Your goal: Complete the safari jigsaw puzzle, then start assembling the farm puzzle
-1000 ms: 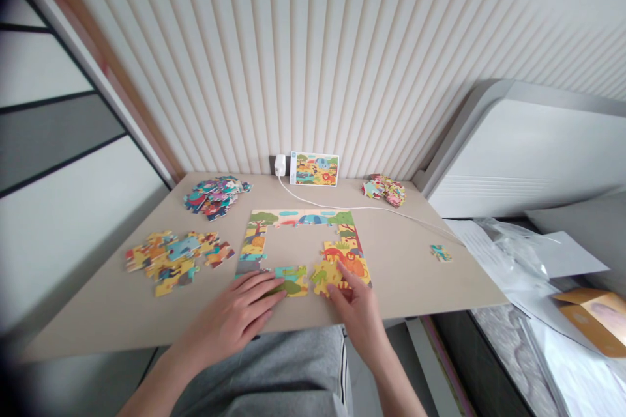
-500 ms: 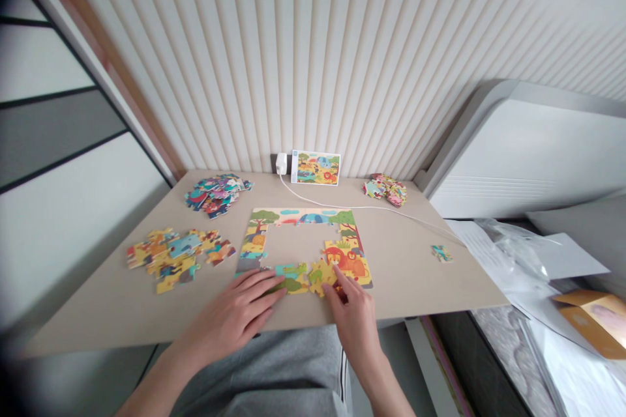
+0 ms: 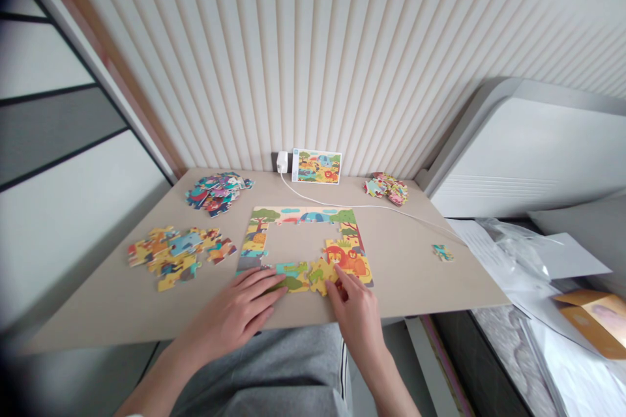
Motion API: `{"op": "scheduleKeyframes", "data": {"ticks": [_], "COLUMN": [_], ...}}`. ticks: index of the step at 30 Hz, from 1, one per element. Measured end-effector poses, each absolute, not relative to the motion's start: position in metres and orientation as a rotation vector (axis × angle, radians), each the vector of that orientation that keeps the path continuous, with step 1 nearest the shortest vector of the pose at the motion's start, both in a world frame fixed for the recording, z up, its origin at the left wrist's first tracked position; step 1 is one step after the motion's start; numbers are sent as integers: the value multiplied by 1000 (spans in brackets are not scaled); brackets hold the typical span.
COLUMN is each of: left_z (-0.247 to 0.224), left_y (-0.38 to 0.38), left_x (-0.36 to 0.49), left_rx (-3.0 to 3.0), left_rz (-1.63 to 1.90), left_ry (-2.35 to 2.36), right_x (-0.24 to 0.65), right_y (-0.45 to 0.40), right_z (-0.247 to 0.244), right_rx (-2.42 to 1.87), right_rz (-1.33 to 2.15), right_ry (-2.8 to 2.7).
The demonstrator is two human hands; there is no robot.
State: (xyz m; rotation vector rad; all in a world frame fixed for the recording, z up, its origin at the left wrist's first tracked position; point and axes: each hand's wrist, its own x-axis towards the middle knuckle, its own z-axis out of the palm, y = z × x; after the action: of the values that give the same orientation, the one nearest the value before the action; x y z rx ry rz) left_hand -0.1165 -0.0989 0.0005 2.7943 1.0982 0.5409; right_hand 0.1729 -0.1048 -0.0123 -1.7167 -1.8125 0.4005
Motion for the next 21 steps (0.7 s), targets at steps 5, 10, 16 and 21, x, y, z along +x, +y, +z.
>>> {"op": "scheduleKeyframes", "data": {"ticks": [5, 10, 16, 21], "left_z": [-1, 0, 0, 1], "left_y": [-99, -99, -99, -99], "left_x": [-117, -116, -116, -116], "left_rx": [2806, 2791, 2779, 2777], "left_rz": [536, 603, 553, 556], "left_ry": [1082, 1088, 1096, 1100], "right_x": [174, 167, 155, 157], "right_y": [-104, -99, -98, -104], "right_z": [-14, -11, -10, -5], "right_rx": [-1737, -1818, -1904, -1978], "right_rz": [440, 536, 477, 415], "right_ry": [-1671, -1423, -1487, -1594]}}
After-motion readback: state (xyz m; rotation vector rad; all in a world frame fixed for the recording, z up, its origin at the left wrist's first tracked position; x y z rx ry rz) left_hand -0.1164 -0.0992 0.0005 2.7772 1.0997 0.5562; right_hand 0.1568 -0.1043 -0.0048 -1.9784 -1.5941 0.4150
